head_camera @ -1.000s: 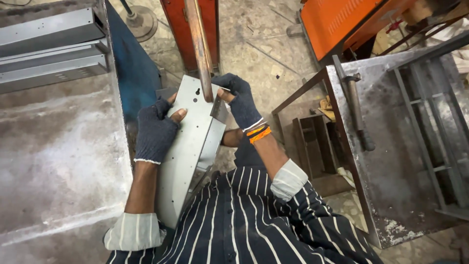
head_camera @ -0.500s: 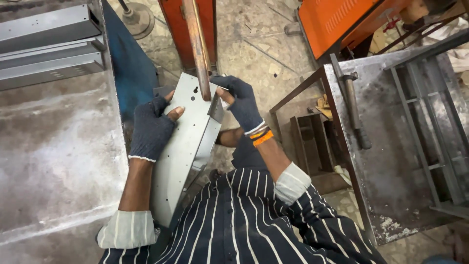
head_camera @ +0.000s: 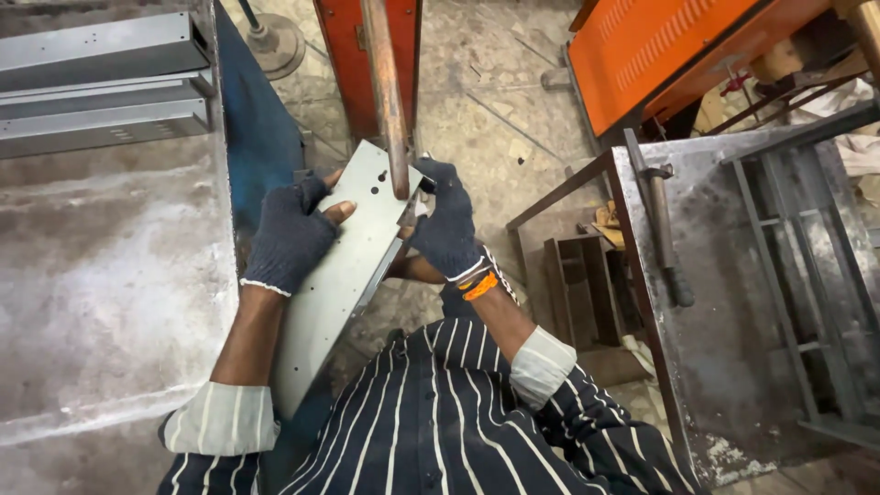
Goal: The person assembles a metal frame by inserting a metal sheet into a frame structure and securing it with a hammer. They repeat this process with another metal sheet, ensuring the components are properly aligned and fastened.
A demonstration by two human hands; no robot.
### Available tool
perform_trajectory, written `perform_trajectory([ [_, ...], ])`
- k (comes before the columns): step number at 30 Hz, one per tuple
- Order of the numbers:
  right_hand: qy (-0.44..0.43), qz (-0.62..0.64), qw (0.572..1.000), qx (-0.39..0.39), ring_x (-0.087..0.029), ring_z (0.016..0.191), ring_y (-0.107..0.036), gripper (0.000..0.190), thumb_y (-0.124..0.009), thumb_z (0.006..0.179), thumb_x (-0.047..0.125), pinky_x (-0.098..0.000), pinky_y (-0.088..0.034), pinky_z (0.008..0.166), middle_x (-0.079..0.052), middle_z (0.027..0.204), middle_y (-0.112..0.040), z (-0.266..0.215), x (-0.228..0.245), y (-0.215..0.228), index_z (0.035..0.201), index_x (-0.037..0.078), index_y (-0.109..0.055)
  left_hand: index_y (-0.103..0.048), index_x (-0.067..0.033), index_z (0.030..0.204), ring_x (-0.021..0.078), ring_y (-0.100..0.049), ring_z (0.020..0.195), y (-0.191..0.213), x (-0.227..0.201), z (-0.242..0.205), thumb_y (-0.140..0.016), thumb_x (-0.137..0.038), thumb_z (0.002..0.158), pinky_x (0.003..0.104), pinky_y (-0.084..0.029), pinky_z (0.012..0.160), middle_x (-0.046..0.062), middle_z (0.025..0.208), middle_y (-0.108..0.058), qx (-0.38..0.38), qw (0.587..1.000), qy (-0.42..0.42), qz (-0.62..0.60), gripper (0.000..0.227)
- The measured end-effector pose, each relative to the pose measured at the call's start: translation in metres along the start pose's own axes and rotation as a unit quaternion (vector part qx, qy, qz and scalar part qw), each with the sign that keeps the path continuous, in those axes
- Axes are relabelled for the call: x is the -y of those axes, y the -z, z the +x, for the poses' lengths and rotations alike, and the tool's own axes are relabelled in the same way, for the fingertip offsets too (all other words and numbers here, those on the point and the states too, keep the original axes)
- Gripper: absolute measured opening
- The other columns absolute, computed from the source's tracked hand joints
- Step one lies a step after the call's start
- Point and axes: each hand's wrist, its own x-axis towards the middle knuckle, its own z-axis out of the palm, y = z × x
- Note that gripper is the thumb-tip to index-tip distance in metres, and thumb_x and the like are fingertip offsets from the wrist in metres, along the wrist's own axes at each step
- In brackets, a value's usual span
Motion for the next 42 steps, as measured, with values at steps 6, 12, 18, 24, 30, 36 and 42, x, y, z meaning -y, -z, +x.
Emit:
perform_trajectory([
  [6, -0.006, -0.050, 0.999, 0.003, -0.023, 0.113, -0.065, 0.079, -0.095, 0.071, 0.030, -0.0366, -0.053, 0.102, -0.011, 0.122, -0.064, 0.007, 0.017, 0.003, 0.133, 0.005, -0.054, -0.054, 0.0083, 0.084, 0.0052, -0.067, 0.103, -0.006, 0.053, 0.012, -0.081, -0.013, 0.089, 0.030, -0.051, 0.075, 0.015, 0.072, -0.058, -0.039, 0.988, -0.151, 0.007, 0.034],
  [12, 0.005, -0.057, 0.998, -0.002, -0.024, 0.113, -0.069, 0.076, -0.094, 0.070, 0.019, -0.0376, -0.057, 0.100, -0.013, 0.123, -0.065, 0.023, 0.017, 0.010, 0.135, 0.006, -0.055, -0.069, -0.0008, 0.128, 0.0048, -0.056, 0.069, -0.006, 0.010, 0.015, -0.075, -0.014, 0.086, 0.027, -0.049, 0.063, 0.000, 0.082, -0.071, -0.017, 0.997, -0.028, -0.075, 0.044],
  [18, 0.029, -0.047, 0.998, 0.007, -0.025, 0.119, -0.070, 0.072, -0.087, 0.072, 0.011, -0.0380, -0.058, 0.105, -0.012, 0.126, -0.067, 0.033, 0.007, 0.015, 0.136, 0.006, -0.054, -0.068, -0.0009, 0.129, 0.0045, -0.058, 0.067, -0.014, 0.016, 0.029, -0.075, -0.015, 0.086, 0.025, -0.050, 0.063, 0.000, 0.080, -0.072, -0.040, 0.997, -0.028, -0.067, 0.046],
  [24, 0.002, -0.066, 0.998, -0.013, -0.023, 0.111, -0.070, 0.071, -0.087, 0.071, 0.013, -0.0360, -0.059, 0.100, -0.014, 0.125, -0.065, 0.029, 0.013, 0.013, 0.134, 0.004, -0.054, -0.071, 0.0006, 0.126, 0.0066, -0.056, 0.067, -0.014, 0.017, 0.026, -0.079, -0.018, 0.086, 0.028, -0.048, 0.062, 0.005, 0.075, -0.070, -0.037, 0.998, -0.042, -0.022, 0.045],
  [30, 0.012, -0.062, 0.998, -0.006, -0.030, 0.121, -0.067, 0.075, -0.091, 0.077, 0.015, -0.0381, -0.054, 0.105, -0.017, 0.131, -0.066, -0.011, 0.036, -0.008, 0.140, 0.001, -0.053, -0.075, 0.0096, 0.101, 0.0200, -0.061, 0.066, 0.005, 0.027, 0.031, -0.083, -0.035, 0.096, 0.037, -0.051, 0.066, 0.023, 0.077, -0.070, -0.043, 0.990, -0.019, 0.136, 0.045],
  [36, -0.032, -0.130, 0.991, -0.017, -0.033, 0.123, -0.065, 0.071, -0.085, 0.082, 0.014, -0.0377, -0.051, 0.105, -0.022, 0.131, -0.064, -0.019, 0.064, -0.014, 0.141, -0.003, -0.050, -0.067, -0.0009, 0.130, 0.0262, -0.076, 0.081, 0.016, 0.015, 0.041, -0.086, -0.045, 0.080, 0.038, -0.056, 0.076, 0.023, 0.093, -0.075, -0.062, 0.992, -0.029, 0.110, 0.069],
  [42, -0.042, -0.148, 0.988, 0.007, -0.036, 0.124, -0.067, 0.061, -0.077, 0.087, 0.011, -0.0390, -0.053, 0.105, -0.024, 0.131, -0.067, -0.015, 0.091, -0.002, 0.141, -0.001, -0.052, -0.070, -0.0024, 0.127, 0.0282, -0.075, 0.081, 0.017, -0.004, 0.037, -0.086, -0.046, 0.079, 0.039, -0.055, 0.077, 0.022, 0.088, -0.075, -0.055, 0.988, -0.021, 0.142, 0.067],
])
